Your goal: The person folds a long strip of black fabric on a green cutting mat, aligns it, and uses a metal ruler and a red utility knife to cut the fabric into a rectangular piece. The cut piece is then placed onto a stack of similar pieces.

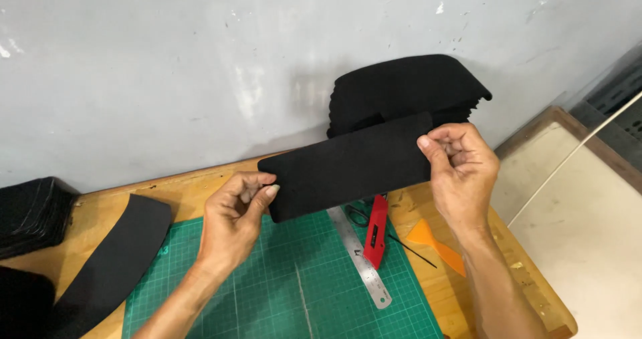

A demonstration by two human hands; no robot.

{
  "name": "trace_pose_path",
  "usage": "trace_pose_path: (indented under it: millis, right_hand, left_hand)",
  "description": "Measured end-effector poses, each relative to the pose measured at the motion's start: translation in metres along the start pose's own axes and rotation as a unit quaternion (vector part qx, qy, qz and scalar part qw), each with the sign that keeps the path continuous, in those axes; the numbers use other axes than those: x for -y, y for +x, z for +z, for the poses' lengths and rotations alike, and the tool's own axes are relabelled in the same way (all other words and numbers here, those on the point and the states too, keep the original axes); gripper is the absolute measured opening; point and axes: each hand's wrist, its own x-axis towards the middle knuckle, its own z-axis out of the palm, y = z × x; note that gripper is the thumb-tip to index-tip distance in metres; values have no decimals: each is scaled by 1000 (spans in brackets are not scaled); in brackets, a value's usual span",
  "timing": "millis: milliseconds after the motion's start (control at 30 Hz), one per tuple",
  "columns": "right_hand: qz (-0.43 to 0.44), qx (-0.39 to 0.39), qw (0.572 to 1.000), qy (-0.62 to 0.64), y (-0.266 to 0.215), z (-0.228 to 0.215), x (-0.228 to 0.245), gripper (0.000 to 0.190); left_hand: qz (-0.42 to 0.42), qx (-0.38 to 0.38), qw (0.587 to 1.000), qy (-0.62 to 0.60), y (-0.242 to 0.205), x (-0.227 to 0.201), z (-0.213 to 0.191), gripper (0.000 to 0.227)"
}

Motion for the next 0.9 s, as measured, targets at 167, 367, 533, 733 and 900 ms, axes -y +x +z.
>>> trace_pose_path:
  millis: [167,367,533,733,900]
  right_hand:
    - [47,-67,997,-17,32,-26,2,14]
    - [88,-88,992,-37,118,-53,-14,15]
    - [132,-73,987,-62,164,-57,-28,16]
    - [269,-38,961,56,184,-66,-54,15]
    - [346,33,936,-60,178,-61,-47,29]
  left_hand:
    - [-12,30,999,-15,38,-32,50,14]
    - [-3,51,998,21,100,-70,110,7]
    - [-11,55,998,20,124,-78,140,23]
    - [82,197,972,97,115,-90,149,112]
    - [171,219,936,216,113,-73,160,112]
